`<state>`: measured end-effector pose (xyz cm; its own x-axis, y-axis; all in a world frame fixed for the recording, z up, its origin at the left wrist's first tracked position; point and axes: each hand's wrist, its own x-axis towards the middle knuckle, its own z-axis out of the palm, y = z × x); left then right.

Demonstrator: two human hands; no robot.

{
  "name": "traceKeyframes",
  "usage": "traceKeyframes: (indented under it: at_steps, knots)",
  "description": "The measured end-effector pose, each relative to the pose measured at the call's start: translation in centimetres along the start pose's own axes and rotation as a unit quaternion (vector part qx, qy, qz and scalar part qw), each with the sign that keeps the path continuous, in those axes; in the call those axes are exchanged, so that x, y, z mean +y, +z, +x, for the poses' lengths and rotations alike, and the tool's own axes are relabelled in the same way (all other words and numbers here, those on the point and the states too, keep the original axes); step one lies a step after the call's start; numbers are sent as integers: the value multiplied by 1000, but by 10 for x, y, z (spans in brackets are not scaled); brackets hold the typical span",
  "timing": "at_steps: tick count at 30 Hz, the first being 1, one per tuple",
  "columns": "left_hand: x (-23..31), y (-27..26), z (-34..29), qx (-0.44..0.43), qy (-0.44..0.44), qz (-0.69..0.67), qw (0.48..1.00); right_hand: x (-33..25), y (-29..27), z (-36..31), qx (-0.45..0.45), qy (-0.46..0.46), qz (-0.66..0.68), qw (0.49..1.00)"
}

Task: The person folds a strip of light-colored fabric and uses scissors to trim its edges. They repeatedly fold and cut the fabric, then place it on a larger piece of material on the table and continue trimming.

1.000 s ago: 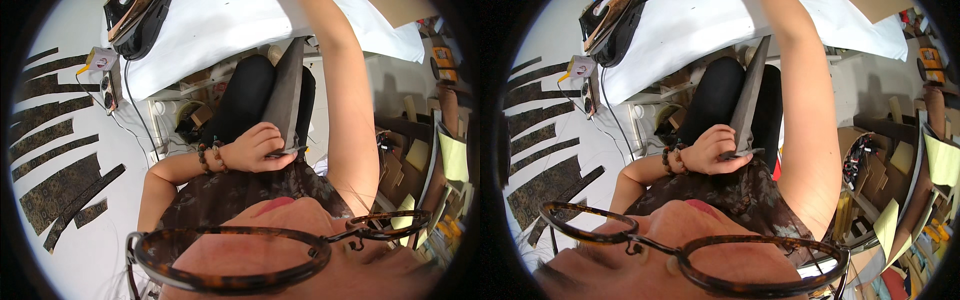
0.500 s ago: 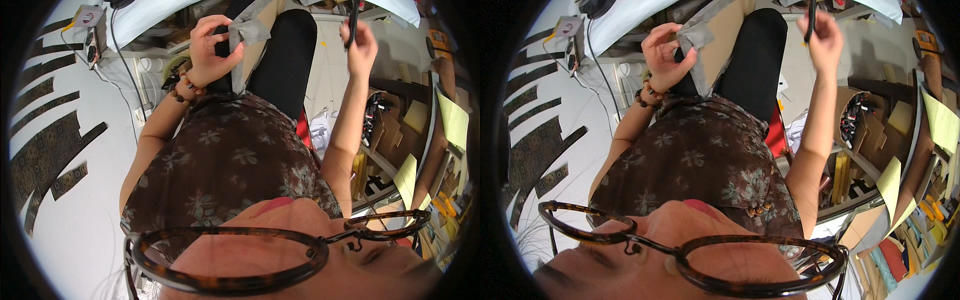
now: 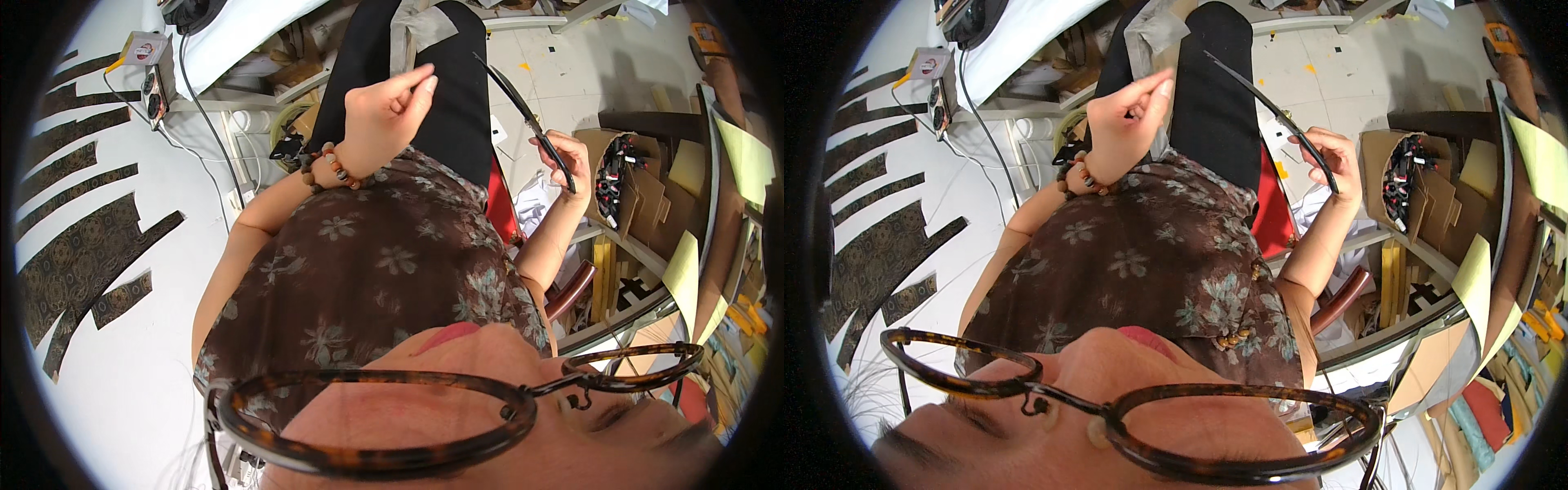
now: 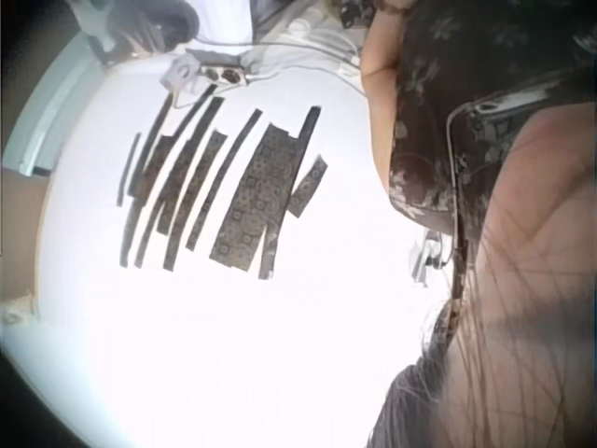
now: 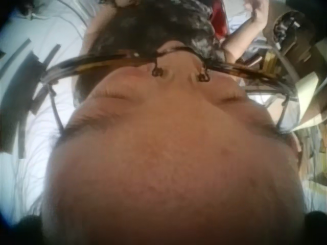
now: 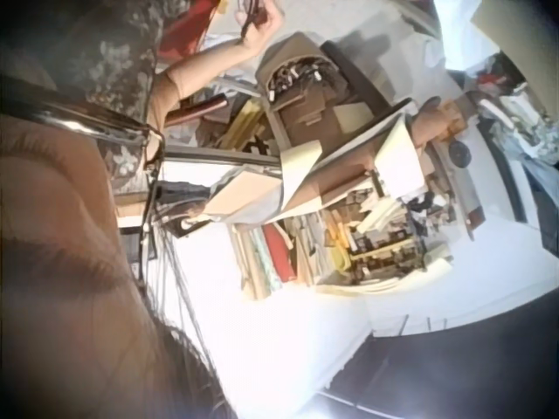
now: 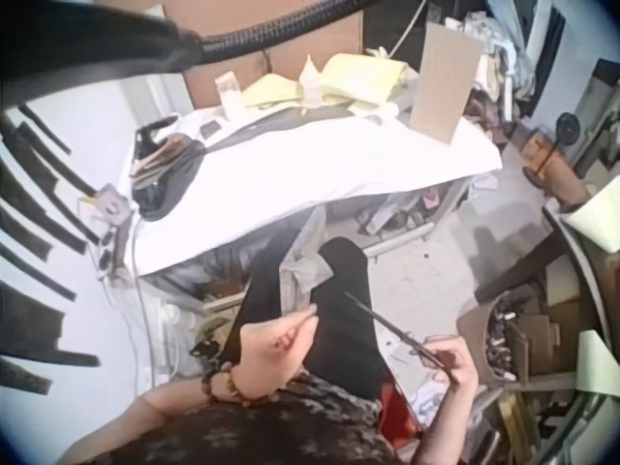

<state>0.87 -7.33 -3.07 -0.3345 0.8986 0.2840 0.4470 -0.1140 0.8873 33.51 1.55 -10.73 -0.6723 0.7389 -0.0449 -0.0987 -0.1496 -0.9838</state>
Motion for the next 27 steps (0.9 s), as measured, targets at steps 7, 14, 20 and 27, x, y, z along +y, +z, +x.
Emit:
traceKeyframes:
  at_steps: [7, 14, 20, 27]
  knots:
    - [25, -11, 8, -41, -248, -151, 956, 4, 23, 10, -19, 39, -22, 999]
    - [27, 6, 12, 29, -294, -269, 917, 2, 32, 18, -15, 25, -5, 1000]
    - [23, 9, 9, 27, -275, -275, 921, 1, 26, 27, -52, 26, 48, 997]
    - [26, 11, 10, 13, -256, -239, 936, -7, 22, 37, -81, 31, 76, 993]
